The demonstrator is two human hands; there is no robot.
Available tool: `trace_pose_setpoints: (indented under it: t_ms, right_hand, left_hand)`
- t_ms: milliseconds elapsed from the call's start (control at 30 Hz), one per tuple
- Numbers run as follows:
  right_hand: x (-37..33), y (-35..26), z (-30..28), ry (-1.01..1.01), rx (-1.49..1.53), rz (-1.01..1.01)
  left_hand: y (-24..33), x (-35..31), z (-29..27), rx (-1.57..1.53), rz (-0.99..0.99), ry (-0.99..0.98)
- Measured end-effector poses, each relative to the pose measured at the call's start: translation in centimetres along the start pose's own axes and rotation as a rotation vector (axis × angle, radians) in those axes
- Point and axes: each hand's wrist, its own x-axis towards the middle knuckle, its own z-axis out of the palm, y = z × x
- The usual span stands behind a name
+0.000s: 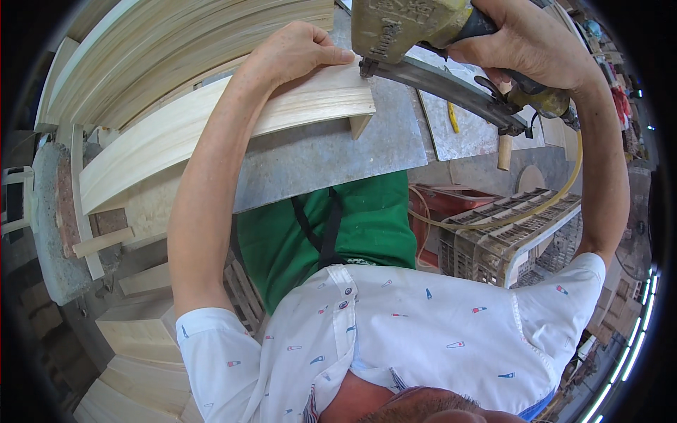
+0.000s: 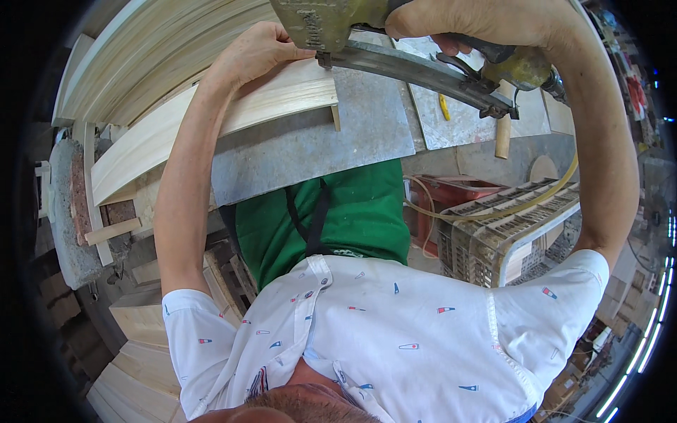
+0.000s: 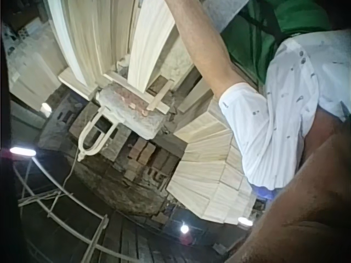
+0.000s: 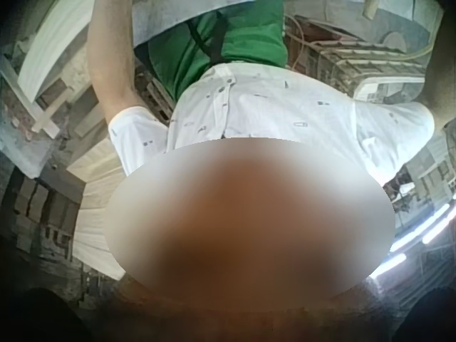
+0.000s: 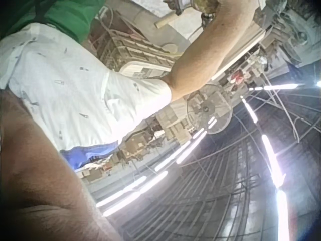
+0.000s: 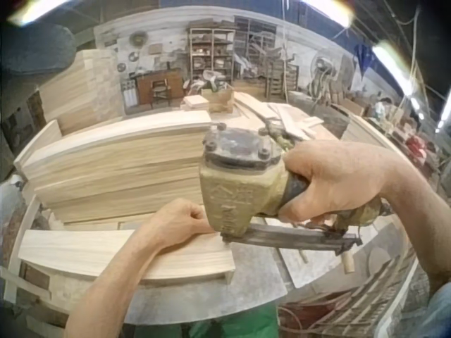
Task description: Assembling wooden boxes by applying glue to joints and securing them with a pneumatic nail gun.
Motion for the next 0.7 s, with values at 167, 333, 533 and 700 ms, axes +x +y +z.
trace_pose_setpoints:
  t_ms: [167,333,533,700]
  right_hand:
    - [0.2,0.0,0.0,-0.061,0.081,0.064]
    - [0.2,-0.7,0.2,-0.089,0.083,0.139]
    - [-0.8,0.8,0.2,0.0,0.065,0.13]
    - [-0.8,6.2,3.4,0.141,0.359,-0.062]
  left_hand:
    - [-0.3,0.0,0.2,-0.008,0.028,0.034]
    - [0.0,-0.2,-0.2,0.006,-0.006,-0.012]
    - [0.7,-0.4,-0.5,0.012,-0.051,-0.027]
    - [1.0,-1.1,-0.4,0.022,-0.002,0.036]
